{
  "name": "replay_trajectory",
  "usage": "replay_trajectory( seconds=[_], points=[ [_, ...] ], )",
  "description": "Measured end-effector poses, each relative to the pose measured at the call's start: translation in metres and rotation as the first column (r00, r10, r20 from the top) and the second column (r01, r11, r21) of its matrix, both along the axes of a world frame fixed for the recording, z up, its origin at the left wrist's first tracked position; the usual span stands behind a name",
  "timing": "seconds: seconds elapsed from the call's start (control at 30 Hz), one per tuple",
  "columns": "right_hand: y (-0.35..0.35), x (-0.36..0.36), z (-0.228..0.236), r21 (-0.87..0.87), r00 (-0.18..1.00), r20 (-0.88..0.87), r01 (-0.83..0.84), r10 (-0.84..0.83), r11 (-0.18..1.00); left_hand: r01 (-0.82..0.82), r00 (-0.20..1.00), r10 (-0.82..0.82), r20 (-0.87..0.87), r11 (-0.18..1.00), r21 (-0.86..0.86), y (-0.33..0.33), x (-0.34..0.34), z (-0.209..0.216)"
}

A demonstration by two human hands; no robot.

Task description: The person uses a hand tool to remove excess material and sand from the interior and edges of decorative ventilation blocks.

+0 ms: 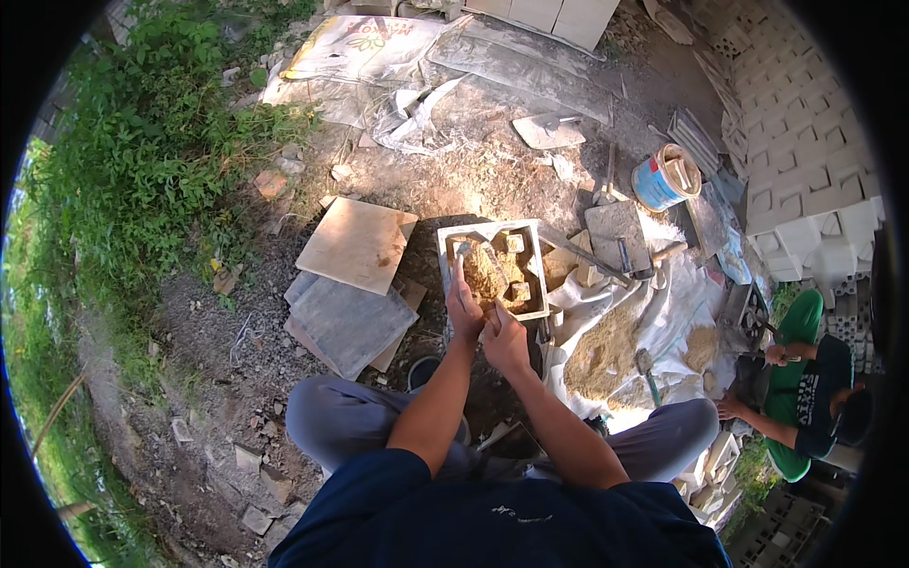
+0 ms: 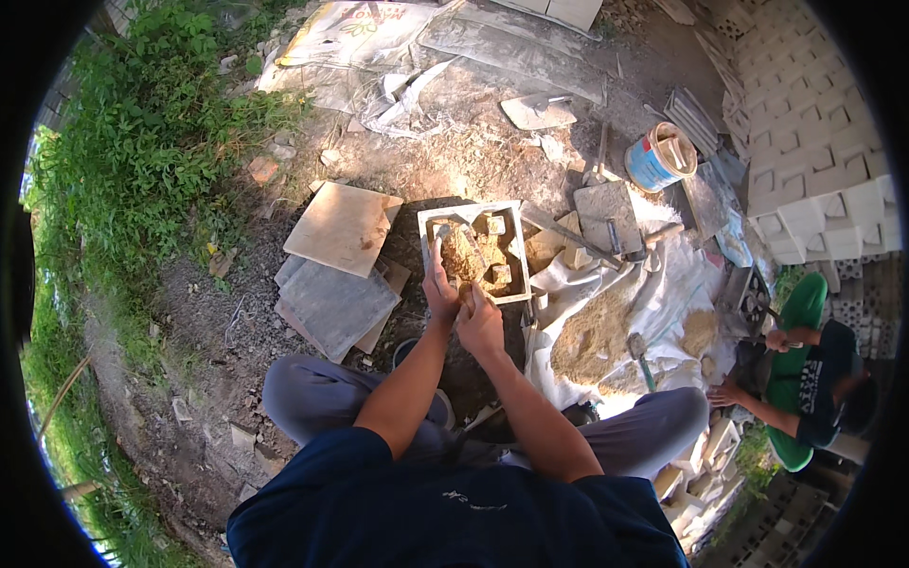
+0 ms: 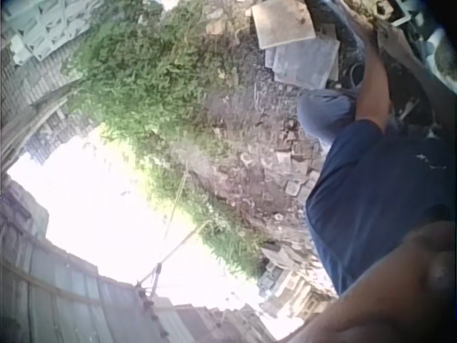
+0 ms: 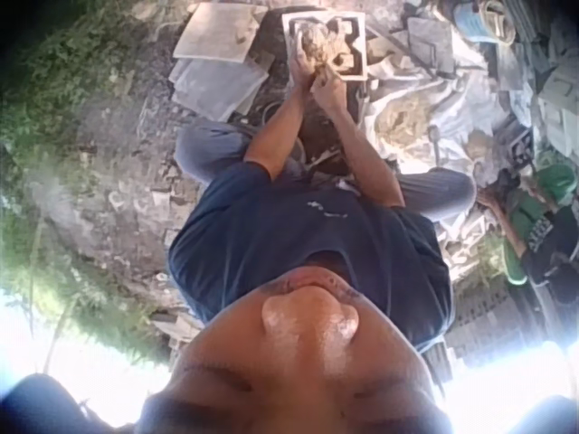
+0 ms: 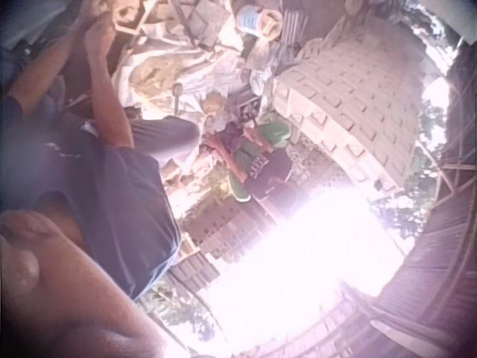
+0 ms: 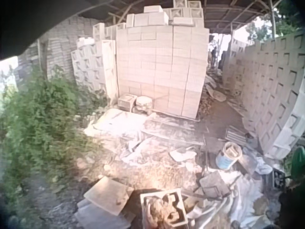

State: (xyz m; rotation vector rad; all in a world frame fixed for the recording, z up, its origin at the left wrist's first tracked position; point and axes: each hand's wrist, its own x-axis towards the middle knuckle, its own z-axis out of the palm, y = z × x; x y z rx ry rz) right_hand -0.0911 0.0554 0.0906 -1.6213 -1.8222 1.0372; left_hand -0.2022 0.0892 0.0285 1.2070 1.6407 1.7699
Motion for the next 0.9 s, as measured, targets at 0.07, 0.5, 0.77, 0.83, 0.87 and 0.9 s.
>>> replay_trajectory(
  seconds=[0.07,0.5,0.77,0.83,0.87,0.9],
  points=[
    [-0.011,0.006,-0.003,0.037,1.000,0.009,-0.007,0.007,0.999,-0.018,0.993,0.010,-0.115,0.998,-0.068,-0.013,0.005,0.000],
    [-0.035,0.045,0.016,0.089,0.892,0.439,-0.165,0.110,0.982,-0.045,0.990,0.022,-0.139,0.986,-0.159,-0.051,0.038,0.006],
    [-0.074,0.145,-0.010,0.149,0.970,0.157,0.161,-0.184,0.976,0.207,0.900,-0.241,-0.363,0.970,-0.129,-0.038,0.104,0.008],
    [-0.085,0.193,-0.025,0.171,0.930,0.189,0.284,-0.314,0.943,0.340,0.874,-0.353,-0.334,0.935,-0.100,-0.035,0.137,0.013],
    [-0.092,0.203,-0.023,0.074,0.916,0.163,0.358,-0.366,0.931,0.400,0.832,-0.409,-0.374,0.910,-0.106,-0.041,0.141,0.007],
    [-0.102,0.228,-0.033,0.086,0.883,0.204,0.413,-0.422,0.907,0.483,0.802,-0.487,-0.345,0.869,-0.104,-0.044,0.160,0.008]
  ],
)
